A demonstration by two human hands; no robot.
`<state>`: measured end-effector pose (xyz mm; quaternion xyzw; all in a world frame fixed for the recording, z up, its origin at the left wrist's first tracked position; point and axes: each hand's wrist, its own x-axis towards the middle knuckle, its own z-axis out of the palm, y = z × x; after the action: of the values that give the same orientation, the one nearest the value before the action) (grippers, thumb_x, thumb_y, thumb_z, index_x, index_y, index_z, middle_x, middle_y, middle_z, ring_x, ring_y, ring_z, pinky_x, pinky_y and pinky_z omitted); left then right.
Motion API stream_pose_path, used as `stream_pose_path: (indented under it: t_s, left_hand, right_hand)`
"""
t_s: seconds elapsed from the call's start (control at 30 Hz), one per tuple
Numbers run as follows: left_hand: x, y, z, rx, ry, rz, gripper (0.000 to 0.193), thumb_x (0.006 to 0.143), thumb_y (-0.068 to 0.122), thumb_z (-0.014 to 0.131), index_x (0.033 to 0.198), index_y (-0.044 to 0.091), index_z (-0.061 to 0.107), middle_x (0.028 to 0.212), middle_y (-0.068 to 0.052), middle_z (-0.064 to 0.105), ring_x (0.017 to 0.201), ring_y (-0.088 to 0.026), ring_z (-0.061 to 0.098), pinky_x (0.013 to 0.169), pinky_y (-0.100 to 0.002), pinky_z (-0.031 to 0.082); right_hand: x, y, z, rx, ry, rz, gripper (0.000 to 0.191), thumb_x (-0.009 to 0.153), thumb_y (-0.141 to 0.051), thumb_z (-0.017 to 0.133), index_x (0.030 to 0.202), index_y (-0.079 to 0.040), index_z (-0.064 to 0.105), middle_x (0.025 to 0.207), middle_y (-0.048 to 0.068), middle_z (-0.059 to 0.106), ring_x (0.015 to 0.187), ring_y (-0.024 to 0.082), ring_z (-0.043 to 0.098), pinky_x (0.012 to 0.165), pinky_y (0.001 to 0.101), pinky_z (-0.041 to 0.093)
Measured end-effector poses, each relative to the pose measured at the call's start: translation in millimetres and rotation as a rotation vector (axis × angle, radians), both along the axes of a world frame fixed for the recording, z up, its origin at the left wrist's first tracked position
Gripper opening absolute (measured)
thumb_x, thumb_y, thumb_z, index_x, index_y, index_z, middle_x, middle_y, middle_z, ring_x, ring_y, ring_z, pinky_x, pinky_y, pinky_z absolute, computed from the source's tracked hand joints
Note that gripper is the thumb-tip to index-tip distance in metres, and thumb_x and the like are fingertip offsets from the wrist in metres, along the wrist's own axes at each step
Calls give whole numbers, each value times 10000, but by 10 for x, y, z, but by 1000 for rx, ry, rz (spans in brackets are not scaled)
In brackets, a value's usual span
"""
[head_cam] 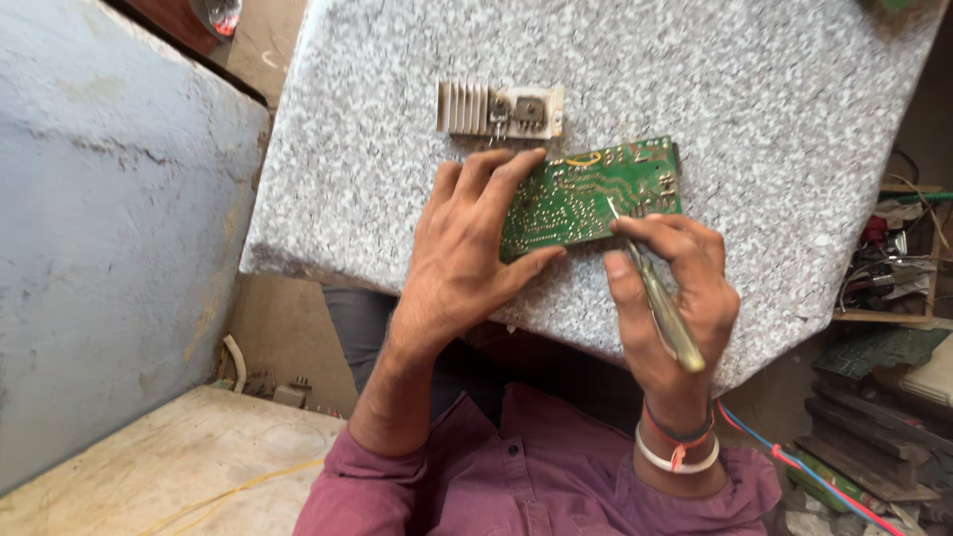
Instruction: The person uses a screwdriver to scrape and clean the surface of a green circuit board, focusing on the solder side. The person holds the board steady with the left hand while scraping with the right hand, occasionally repositioning the board to access different areas.
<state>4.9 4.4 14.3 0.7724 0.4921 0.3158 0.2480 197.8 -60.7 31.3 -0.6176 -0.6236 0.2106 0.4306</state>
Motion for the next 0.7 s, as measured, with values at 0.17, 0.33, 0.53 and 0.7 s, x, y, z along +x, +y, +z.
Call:
stream_pose_path:
  t_s: [0.17,0.33,0.53,0.7]
  left_hand:
    - [0,14,51,-21,-17,0,814,737,275,886,1437,83,517,1332,-132,570,1180,-367,539,1028,-463,472]
    - [14,20,92,-38,-9,2,797,735,273,880,1420,72,527,1318,-136,575,1173,-366,542,1021,-465,468]
    - [124,31,101,-39,37,72,811,673,314,902,1360,61,554,1228,-147,583,1108,-370,540,968,-474,467]
    - [152,45,56,-9,19,87,773,677,332,910,1325,74,578,1182,-127,586,1057,-346,539,932,-461,475]
  right_hand:
    - [-118,83,17,59,-10,24,256,990,-120,744,1230,-46,695,1170,121,698,1159,276,668,1022,368,535]
    - [-113,112,-20,46,-27,20,252,948,-120,749,1184,-51,698,1121,141,701,1086,274,693,948,371,554]
    - [-119,98,-39,37,-48,10,265,934,-126,756,1181,-46,704,1100,140,695,1088,277,682,943,374,550]
    - [-112,112,-52,32,-44,23,253,934,-130,758,1169,-51,707,1089,134,698,1072,271,685,934,368,553]
